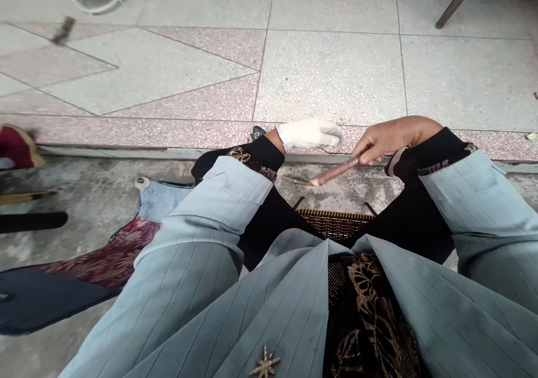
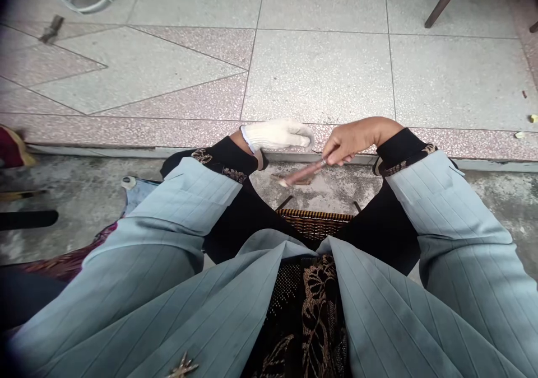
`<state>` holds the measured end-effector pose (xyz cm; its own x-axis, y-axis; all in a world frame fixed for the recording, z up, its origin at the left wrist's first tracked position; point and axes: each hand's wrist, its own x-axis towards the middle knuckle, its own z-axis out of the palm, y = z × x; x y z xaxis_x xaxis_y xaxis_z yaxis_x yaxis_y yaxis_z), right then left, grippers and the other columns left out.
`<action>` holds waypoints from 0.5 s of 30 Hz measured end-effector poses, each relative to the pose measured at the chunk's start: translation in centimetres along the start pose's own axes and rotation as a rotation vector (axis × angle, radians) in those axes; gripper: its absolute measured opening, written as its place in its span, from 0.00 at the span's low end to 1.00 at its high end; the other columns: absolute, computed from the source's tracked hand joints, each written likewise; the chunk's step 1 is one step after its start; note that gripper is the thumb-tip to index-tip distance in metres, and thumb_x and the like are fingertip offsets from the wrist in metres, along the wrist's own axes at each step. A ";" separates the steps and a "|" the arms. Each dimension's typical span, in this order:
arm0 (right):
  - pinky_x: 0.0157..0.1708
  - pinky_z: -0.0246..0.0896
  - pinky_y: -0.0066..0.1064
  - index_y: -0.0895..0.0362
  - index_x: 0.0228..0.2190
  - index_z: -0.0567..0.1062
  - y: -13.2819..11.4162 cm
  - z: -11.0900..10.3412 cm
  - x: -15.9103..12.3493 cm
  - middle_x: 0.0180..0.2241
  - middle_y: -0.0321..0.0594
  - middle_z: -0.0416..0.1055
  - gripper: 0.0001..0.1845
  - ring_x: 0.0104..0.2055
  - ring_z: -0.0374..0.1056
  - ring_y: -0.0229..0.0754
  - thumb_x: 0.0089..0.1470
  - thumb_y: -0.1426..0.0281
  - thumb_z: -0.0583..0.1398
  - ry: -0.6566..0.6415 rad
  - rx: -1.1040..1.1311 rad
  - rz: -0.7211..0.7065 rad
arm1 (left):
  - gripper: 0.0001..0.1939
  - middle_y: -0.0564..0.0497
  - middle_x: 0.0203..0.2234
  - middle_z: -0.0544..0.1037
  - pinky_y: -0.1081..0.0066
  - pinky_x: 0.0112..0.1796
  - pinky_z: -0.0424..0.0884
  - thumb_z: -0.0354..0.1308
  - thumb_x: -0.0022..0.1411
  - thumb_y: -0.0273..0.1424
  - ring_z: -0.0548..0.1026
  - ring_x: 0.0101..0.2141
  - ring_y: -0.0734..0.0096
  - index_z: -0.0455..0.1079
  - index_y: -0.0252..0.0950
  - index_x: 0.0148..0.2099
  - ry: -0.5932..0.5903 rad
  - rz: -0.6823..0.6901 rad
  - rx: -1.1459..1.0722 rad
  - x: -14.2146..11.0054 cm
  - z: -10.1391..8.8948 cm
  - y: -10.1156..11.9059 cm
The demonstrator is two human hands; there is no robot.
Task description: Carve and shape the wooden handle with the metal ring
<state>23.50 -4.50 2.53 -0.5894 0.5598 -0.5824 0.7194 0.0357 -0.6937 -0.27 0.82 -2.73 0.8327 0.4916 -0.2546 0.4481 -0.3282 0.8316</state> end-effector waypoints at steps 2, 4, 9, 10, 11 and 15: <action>0.32 0.59 0.30 0.54 0.33 0.81 -0.8 -0.3 -1.2 0.26 0.34 0.71 0.11 0.29 0.65 0.36 0.53 0.60 0.65 0.112 0.060 -0.048 | 0.16 0.47 0.31 0.76 0.74 0.28 0.65 0.57 0.63 0.36 0.68 0.26 0.77 0.73 0.32 0.49 0.064 -0.018 -0.108 0.0 0.1 -0.2; 0.32 0.59 0.31 0.54 0.32 0.80 -1.2 -0.2 -1.9 0.25 0.35 0.70 0.12 0.29 0.63 0.37 0.57 0.59 0.62 0.319 0.098 -0.090 | 0.17 0.49 0.30 0.75 0.75 0.26 0.64 0.53 0.67 0.38 0.65 0.24 0.78 0.72 0.33 0.50 0.127 -0.007 -0.145 0.0 0.6 -0.2; 0.32 0.60 0.34 0.56 0.34 0.78 -0.5 1.4 -1.0 0.27 0.41 0.71 0.13 0.30 0.64 0.41 0.61 0.61 0.58 0.599 0.057 -0.061 | 0.16 0.52 0.26 0.70 0.75 0.27 0.61 0.45 0.70 0.36 0.64 0.24 0.77 0.71 0.33 0.43 0.146 0.103 0.060 -0.4 4.0 -0.1; 0.32 0.59 0.34 0.57 0.35 0.78 -0.2 1.8 -0.5 0.28 0.42 0.72 0.13 0.30 0.64 0.42 0.61 0.62 0.58 0.644 -0.010 -0.034 | 0.17 0.52 0.26 0.71 0.74 0.29 0.62 0.44 0.70 0.35 0.66 0.25 0.75 0.71 0.33 0.43 0.137 0.122 0.119 -0.6 4.8 -0.1; 0.32 0.59 0.35 0.58 0.36 0.79 0.2 2.1 -0.1 0.29 0.44 0.72 0.13 0.31 0.65 0.43 0.61 0.62 0.57 0.678 -0.098 -0.002 | 0.16 0.52 0.28 0.72 0.73 0.32 0.63 0.44 0.70 0.34 0.68 0.27 0.74 0.72 0.33 0.43 0.131 0.148 0.194 -0.9 5.6 -0.1; 0.36 0.57 0.37 0.59 0.46 0.79 1.6 3.2 1.5 0.39 0.50 0.75 0.18 0.38 0.68 0.48 0.62 0.65 0.55 0.732 -0.445 0.098 | 0.16 0.49 0.33 0.76 0.71 0.38 0.64 0.45 0.70 0.35 0.72 0.33 0.69 0.72 0.34 0.44 0.143 0.144 0.443 -2.4 7.1 0.1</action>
<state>22.56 -6.22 -0.83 -0.2415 0.9647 -0.1051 0.9220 0.1943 -0.3349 0.08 -6.13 -5.58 0.8573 0.5117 -0.0563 0.4529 -0.6977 0.5551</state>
